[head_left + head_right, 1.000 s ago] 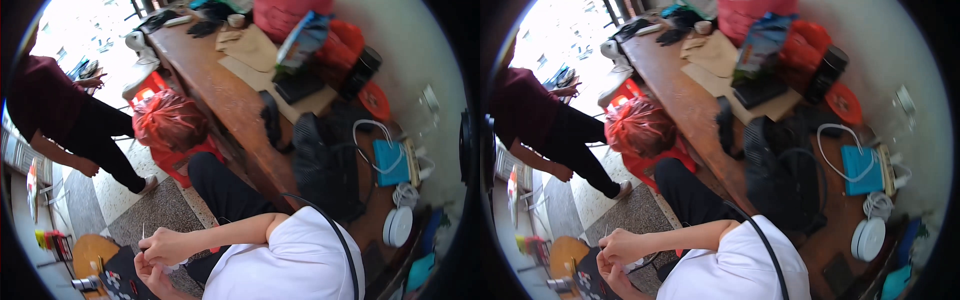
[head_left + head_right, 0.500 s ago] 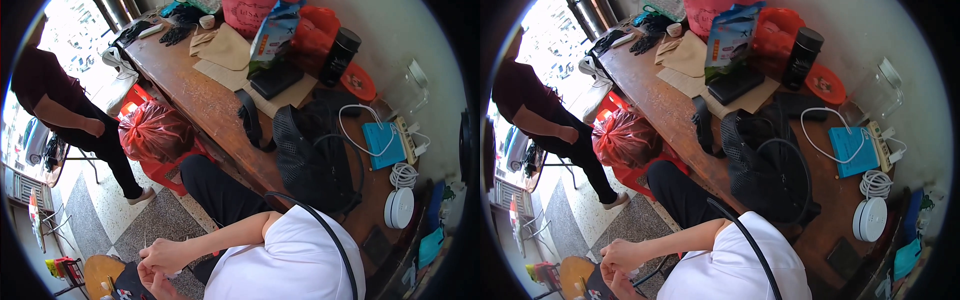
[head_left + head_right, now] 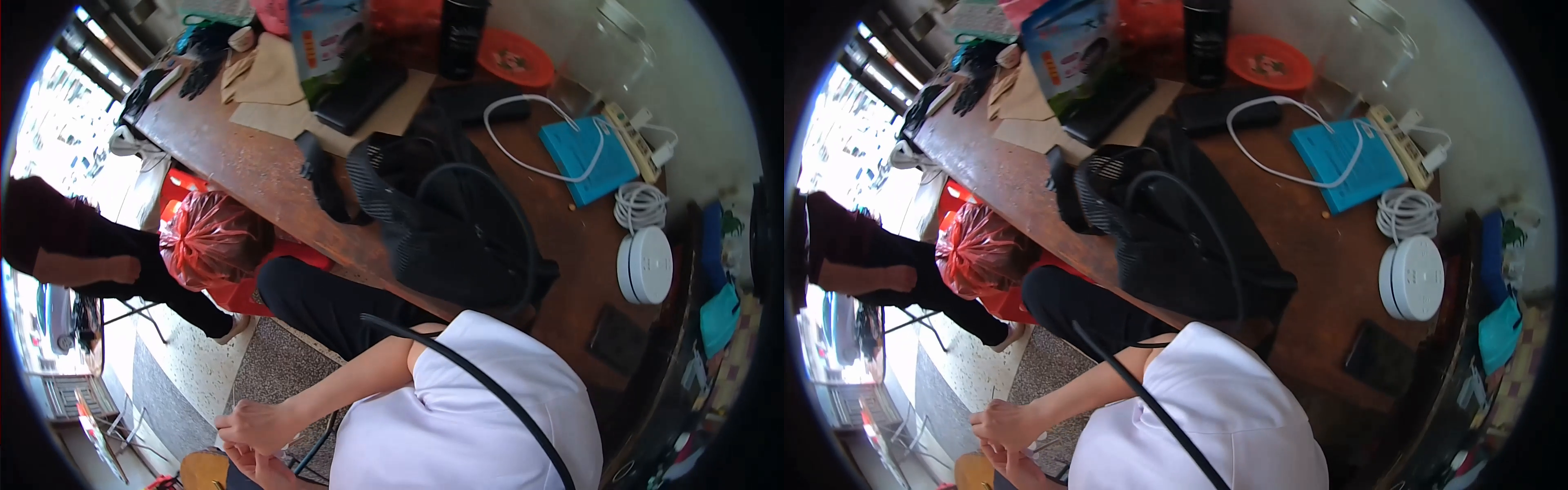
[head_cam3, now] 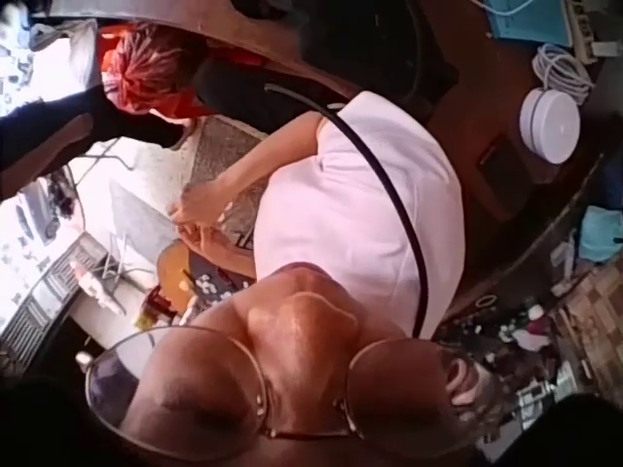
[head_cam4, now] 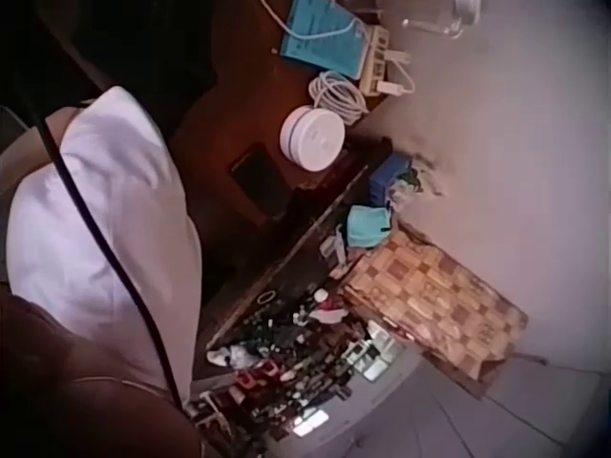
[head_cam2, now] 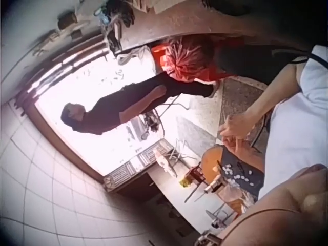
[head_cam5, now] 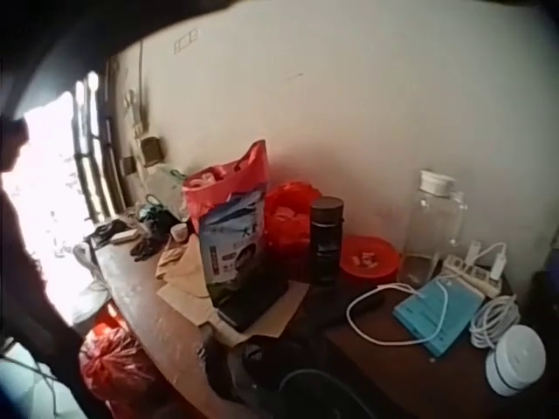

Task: Assembling small white plastic components onto a thin flexible rod.

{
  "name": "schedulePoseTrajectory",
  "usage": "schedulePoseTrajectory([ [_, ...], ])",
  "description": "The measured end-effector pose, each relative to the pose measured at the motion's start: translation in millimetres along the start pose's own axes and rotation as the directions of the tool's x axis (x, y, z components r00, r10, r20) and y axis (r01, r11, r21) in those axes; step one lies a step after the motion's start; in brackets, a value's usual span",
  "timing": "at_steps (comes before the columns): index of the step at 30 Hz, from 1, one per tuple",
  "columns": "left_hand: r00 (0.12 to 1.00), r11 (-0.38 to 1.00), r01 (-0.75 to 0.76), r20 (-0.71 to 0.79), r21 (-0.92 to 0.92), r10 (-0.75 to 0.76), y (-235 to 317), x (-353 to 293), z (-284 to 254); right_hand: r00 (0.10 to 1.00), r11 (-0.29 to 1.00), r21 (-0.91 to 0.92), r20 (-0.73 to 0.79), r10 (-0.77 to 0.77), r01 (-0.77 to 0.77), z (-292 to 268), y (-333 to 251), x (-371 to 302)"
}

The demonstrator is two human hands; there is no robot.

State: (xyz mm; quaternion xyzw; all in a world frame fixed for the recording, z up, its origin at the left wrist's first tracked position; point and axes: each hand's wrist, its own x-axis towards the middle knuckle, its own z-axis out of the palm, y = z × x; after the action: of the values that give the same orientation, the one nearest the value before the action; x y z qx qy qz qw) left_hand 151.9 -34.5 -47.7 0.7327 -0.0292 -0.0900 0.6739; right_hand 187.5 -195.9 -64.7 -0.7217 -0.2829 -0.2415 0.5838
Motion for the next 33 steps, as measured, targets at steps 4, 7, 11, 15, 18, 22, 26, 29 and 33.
schedulePoseTrajectory([
  [4,0.991,1.000,0.016,0.131,0.008,-0.017,4,14,12,0.994,0.999,-0.016,-0.108,0.032,-0.033,-6,-7,12],
  [7,0.973,0.999,0.031,0.230,0.007,-0.032,5,34,19,0.968,0.993,0.040,-0.225,0.113,-0.107,-21,-17,7],
  [11,0.941,0.999,0.036,0.338,0.003,-0.035,10,63,33,0.936,0.975,0.115,-0.276,0.217,-0.192,-34,-24,-3],
  [15,0.943,1.000,0.008,0.333,-0.029,0.002,25,69,57,0.987,0.987,0.045,-0.047,0.154,-0.152,-35,-31,-6],
  [18,0.976,0.994,-0.020,0.213,-0.105,0.042,18,27,66,0.989,0.987,0.117,0.114,0.096,-0.110,-44,-28,-11],
  [22,0.957,0.960,-0.200,-0.248,-0.198,0.149,23,-4,65,0.977,0.928,0.314,0.134,0.164,-0.199,-42,-16,-11],
  [26,0.941,0.947,-0.223,-0.306,-0.233,0.146,24,-20,44,0.975,0.932,0.345,0.221,0.029,-0.106,-30,-15,-4],
  [29,0.944,0.946,-0.181,-0.317,-0.268,0.090,32,-32,43,0.955,0.923,0.370,0.295,-0.010,-0.104,-16,-19,0],
  [33,0.925,0.937,-0.194,-0.373,-0.291,0.076,29,-45,39,0.945,0.921,0.375,0.326,-0.027,-0.103,-6,-18,-1],
])
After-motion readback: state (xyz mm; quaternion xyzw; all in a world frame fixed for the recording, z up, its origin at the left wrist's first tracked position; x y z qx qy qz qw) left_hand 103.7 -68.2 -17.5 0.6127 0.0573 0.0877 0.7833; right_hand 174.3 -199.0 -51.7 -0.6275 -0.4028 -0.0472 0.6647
